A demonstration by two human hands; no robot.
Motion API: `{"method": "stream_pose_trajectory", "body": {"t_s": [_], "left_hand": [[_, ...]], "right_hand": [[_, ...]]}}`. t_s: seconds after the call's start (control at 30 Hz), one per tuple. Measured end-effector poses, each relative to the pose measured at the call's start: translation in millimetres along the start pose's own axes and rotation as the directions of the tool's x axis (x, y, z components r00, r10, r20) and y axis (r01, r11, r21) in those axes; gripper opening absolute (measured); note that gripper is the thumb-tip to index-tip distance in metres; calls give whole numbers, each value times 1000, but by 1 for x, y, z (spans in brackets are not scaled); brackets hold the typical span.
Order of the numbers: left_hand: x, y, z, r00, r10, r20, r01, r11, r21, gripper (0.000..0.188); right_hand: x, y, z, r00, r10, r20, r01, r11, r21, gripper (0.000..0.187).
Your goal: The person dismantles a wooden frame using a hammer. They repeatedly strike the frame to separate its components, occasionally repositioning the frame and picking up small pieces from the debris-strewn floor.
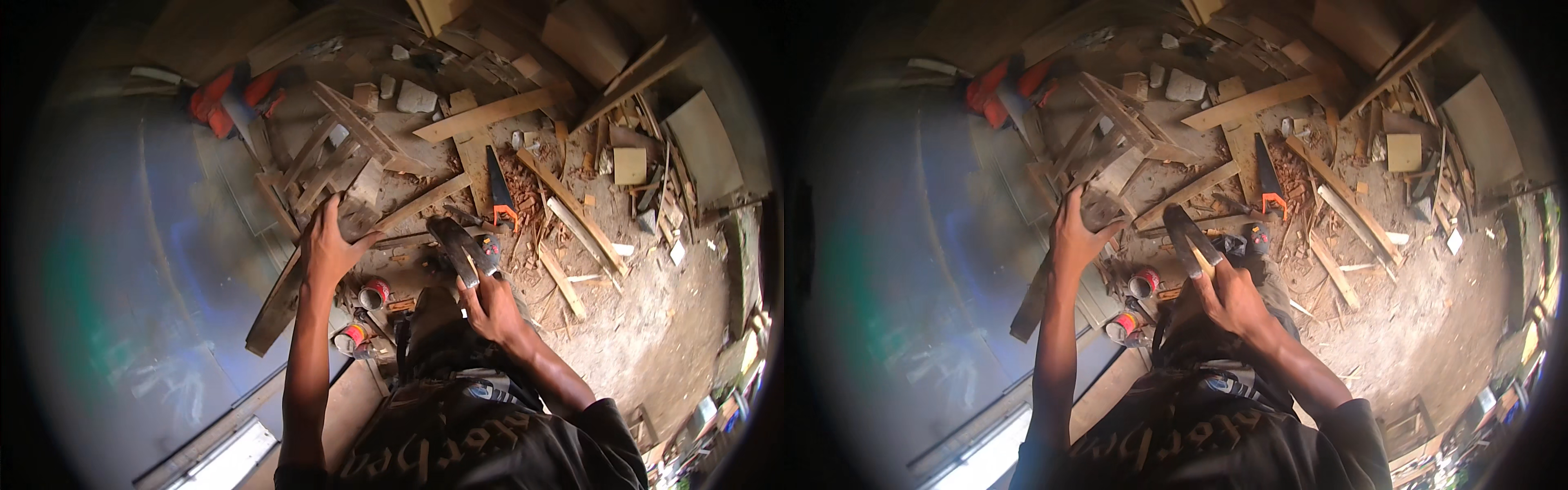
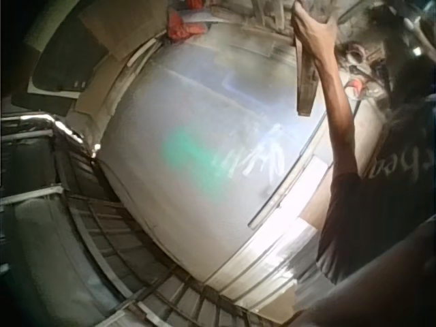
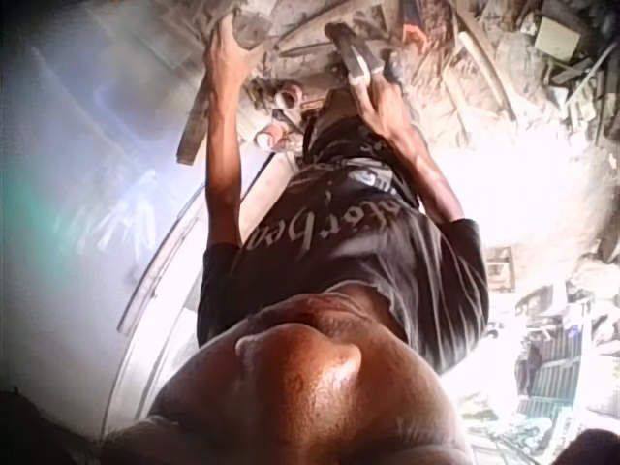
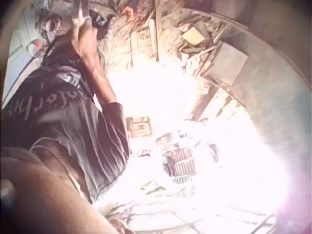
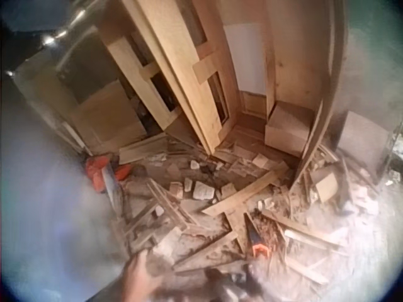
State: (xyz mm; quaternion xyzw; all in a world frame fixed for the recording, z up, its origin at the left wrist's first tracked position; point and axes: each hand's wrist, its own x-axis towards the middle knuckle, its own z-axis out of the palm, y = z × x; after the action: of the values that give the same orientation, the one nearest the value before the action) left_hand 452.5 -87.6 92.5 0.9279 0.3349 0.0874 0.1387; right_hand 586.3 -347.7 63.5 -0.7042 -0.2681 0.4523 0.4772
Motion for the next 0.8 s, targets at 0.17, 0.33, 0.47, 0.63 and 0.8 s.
{"method": "stream_pose_trajectory", "body": {"t_s": [0.17, 0.33, 0.47, 0.63, 0.8], "left_hand": [[1, -4, 7, 991, -131, -12, 132, 979, 153, 77], [4, -6, 19, 990, -114, -85, 124, 984, 125, 73], [-2, -6, 16, 986, -70, -149, 78, 996, 48, 67], [1, -5, 10, 994, -32, -102, 34, 999, 17, 62], [6, -4, 12, 997, -75, -1, 75, 996, 48, 65]], "right_hand": [[32, -33, 6, 980, -157, 123, 177, 969, -174, 36], [53, -60, 11, 969, -175, 174, 222, 926, -305, 43], [37, -109, 13, 883, -398, 248, 459, 841, -287, 30], [47, -93, 19, 663, -679, 316, 737, 519, -432, 28], [44, -75, 18, 903, -401, 152, 411, 708, -575, 37]]}}
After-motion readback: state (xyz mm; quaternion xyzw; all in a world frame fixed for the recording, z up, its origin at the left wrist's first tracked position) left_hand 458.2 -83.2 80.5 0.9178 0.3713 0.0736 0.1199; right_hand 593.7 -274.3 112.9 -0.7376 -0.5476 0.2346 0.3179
